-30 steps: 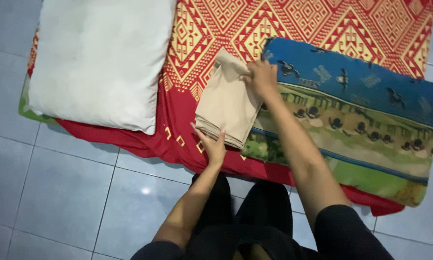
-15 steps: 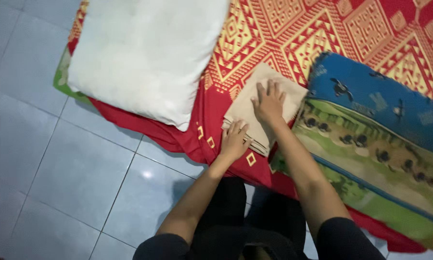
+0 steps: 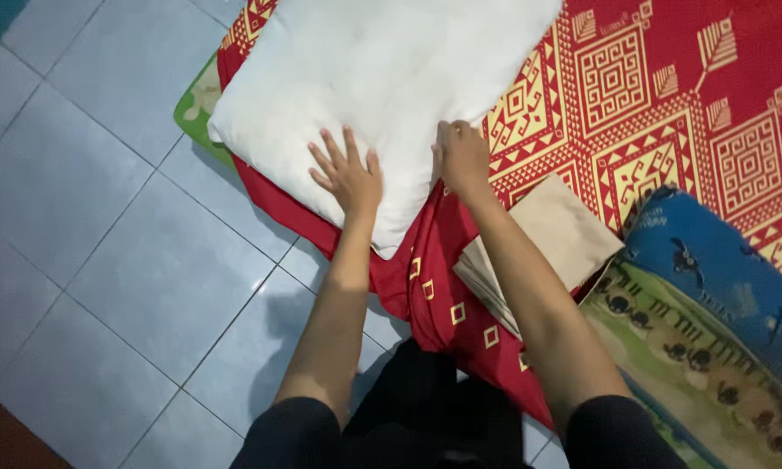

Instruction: The person spreads a red patterned bedsheet over a mattress on the floor, smoothing it out. They then place a pillow and a folded blanket on top of the sheet.

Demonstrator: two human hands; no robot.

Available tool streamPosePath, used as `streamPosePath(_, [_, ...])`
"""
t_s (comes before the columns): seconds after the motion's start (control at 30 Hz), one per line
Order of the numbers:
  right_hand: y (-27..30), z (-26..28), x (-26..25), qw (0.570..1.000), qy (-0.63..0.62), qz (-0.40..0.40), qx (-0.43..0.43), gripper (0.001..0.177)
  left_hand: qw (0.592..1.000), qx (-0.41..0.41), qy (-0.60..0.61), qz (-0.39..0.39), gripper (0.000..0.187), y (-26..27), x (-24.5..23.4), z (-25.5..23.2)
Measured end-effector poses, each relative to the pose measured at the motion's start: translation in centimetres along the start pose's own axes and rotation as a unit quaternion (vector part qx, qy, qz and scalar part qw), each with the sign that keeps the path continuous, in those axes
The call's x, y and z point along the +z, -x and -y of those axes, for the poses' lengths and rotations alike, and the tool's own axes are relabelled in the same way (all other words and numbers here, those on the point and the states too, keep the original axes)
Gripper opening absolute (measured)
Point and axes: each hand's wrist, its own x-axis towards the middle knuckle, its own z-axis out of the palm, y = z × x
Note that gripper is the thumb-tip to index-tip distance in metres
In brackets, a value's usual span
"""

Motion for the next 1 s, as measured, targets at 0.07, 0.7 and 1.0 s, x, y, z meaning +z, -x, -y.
streamPosePath(0.07, [0.0, 1.2, -0.4, 0.998, 0.018, 0.051, 0.024, 0.047, 1.000, 0.009, -0.022, 0.010, 0.072, -0.1, 1.2, 0.7])
streamPosePath(0.7, [6.6, -14.2, 2.8, 0.935, -0.042, 0.350, -0.041, 0.030, 0.996, 0.024, -0.089, 0.005, 0.070, -1.8, 6.6, 2.7])
streamPosePath(1.0, [8.4, -3.5, 3.9, 0.966, 0.012, 0.249, 0.068, 0.071, 0.996, 0.069, -0.063, -0.001, 0.074, 0.1, 5.5, 2.1])
